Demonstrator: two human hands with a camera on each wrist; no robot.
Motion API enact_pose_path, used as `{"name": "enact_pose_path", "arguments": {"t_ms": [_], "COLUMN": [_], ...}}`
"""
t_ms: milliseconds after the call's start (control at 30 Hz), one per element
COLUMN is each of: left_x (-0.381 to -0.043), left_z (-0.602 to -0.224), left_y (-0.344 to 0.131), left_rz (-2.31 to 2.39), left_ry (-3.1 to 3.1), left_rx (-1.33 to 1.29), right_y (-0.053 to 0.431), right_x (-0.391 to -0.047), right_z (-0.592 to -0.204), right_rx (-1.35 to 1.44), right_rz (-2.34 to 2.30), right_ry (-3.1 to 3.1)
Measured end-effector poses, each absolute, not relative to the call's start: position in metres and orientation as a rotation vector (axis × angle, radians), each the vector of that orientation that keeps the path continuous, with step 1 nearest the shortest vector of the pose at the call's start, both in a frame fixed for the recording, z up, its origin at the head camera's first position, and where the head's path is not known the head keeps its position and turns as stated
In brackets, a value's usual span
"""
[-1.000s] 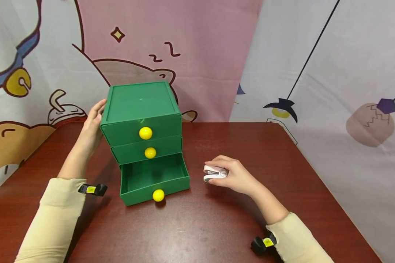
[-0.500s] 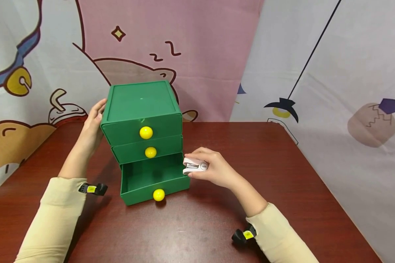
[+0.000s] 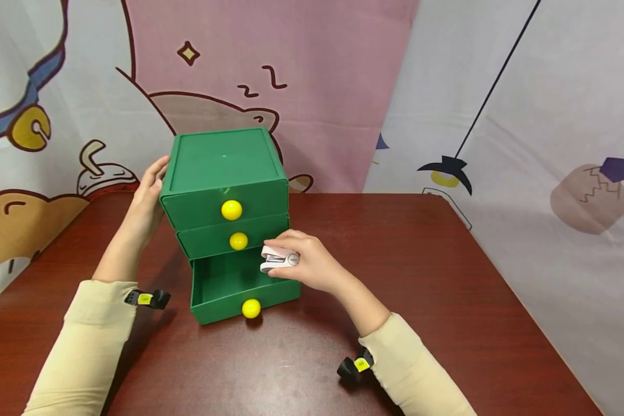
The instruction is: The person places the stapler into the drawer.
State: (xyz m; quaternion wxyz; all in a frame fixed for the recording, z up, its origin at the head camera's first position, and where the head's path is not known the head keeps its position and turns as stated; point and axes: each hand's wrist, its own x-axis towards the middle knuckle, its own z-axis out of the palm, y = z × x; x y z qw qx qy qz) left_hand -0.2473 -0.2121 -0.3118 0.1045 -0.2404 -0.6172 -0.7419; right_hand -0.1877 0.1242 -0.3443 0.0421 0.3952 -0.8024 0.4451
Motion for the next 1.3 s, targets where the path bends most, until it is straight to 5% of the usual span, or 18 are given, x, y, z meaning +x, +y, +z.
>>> {"name": "enact_pose_path", "arguments": {"t_ms": [1300], "left_x": [-0.245], "left_z": [-0.311], "left_y": [-0.211], "left_rz": [-2.173], "left_ry": [-1.846], "left_rx": [-0.698], "right_y": [0.093], "right_x": [-0.210], "right_z": [-0.358], "right_rx": [1.317], "right_rz": [1.030], "right_ry": [-2.801]}}
